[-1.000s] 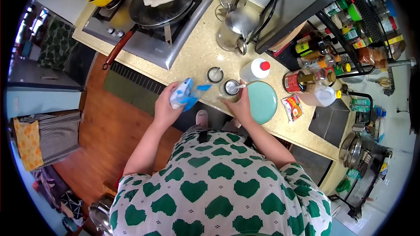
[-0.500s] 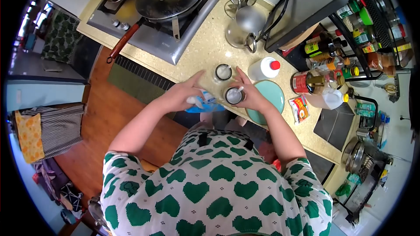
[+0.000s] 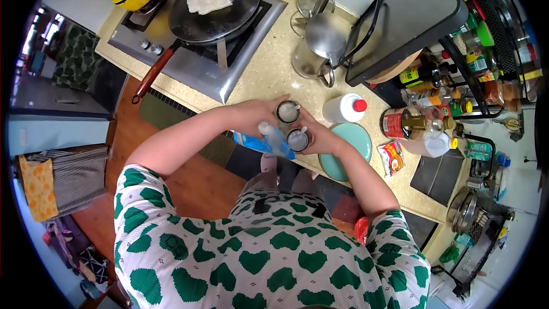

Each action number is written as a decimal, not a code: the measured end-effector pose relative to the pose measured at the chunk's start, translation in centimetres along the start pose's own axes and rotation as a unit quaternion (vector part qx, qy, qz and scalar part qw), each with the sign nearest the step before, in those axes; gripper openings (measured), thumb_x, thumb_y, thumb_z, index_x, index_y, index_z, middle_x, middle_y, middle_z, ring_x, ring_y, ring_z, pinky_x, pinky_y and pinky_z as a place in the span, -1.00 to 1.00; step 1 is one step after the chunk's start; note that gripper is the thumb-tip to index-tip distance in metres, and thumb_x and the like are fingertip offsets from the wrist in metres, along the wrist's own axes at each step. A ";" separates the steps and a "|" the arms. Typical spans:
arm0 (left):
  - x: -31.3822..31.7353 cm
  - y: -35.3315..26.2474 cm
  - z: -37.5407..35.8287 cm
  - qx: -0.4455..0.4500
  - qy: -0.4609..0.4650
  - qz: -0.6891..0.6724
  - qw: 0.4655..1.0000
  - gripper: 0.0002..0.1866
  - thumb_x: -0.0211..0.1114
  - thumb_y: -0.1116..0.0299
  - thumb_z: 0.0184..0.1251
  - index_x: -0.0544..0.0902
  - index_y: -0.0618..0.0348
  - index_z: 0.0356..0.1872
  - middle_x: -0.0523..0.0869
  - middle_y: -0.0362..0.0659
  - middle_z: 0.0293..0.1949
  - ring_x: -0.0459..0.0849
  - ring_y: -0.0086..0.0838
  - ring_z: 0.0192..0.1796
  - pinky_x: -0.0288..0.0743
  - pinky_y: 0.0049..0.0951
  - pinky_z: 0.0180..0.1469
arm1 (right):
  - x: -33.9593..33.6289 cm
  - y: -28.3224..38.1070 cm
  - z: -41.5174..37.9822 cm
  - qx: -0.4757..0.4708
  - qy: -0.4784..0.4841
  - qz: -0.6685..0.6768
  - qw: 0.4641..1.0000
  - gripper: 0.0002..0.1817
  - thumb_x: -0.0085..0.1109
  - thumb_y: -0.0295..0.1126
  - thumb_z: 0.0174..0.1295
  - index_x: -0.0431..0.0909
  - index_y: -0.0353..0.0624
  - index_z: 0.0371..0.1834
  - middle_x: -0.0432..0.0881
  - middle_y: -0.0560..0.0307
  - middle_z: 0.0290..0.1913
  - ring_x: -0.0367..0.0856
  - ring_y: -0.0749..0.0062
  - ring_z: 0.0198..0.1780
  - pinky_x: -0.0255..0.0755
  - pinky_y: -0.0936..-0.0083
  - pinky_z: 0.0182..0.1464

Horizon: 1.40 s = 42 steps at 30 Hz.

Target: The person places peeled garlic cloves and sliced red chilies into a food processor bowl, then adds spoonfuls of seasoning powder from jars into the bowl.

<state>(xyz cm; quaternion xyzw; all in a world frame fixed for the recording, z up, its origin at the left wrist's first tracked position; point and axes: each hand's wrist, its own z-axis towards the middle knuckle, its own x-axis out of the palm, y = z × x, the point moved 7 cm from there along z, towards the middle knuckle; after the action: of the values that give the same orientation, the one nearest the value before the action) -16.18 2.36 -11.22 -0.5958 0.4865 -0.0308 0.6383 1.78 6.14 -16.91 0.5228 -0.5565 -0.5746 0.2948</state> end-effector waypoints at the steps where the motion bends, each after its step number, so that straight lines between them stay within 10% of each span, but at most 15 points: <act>1: 0.1 0.2 0.2 0.006 0.001 0.000 1.000 -0.63 0.56 0.51 -0.08 0.86 -0.05 -0.15 0.08 0.16 0.69 0.73 0.06 0.20 0.60 -0.23 0.24 | 0.1 0.1 0.1 0.000 0.001 0.014 1.000 -0.24 0.70 -0.43 -0.19 0.61 -0.02 0.21 -0.17 -0.32 0.76 -0.10 -0.09 0.76 0.07 0.23 0.66; 20: -0.9 -6.5 -4.4 -0.063 -0.130 0.000 0.990 -0.73 0.49 0.50 0.01 0.85 -0.06 -0.21 0.26 0.07 0.63 0.76 0.01 0.11 0.65 -0.21 0.13 | -0.1 6.5 -0.3 -0.059 0.021 0.031 0.998 -0.20 0.72 -0.45 -0.26 0.60 -0.09 0.20 -0.20 -0.29 0.77 -0.14 -0.06 0.77 0.07 0.23 0.65; 31: 4.2 -24.1 -10.5 -0.188 -0.307 0.072 0.930 -0.68 0.44 0.55 -0.03 0.85 -0.12 -0.22 0.25 0.13 0.62 0.81 0.00 -0.11 0.69 -0.17 -0.05 | 1.8 16.9 -6.6 -0.164 0.183 -0.005 0.969 -0.23 0.70 -0.49 -0.34 0.61 -0.04 0.11 -0.18 -0.19 0.78 -0.02 -0.02 0.76 0.16 0.20 0.61; 42: 23.5 -49.5 -13.4 -0.463 -0.457 0.080 0.755 -0.70 0.48 0.44 0.01 0.87 -0.25 -0.21 0.25 0.16 0.61 0.81 -0.01 -0.04 0.71 -0.11 0.06 | 13.0 26.7 -23.7 -0.308 0.465 -0.010 0.830 -0.28 0.69 -0.40 -0.31 0.65 -0.06 0.09 -0.17 -0.25 0.77 -0.08 -0.15 0.76 0.09 0.14 0.64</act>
<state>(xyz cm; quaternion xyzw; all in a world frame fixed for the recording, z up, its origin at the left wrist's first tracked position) 14.05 -36.26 16.61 -0.7209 0.1370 0.5255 0.4306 13.67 -19.17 8.81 0.6155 -0.1427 -0.4080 0.6590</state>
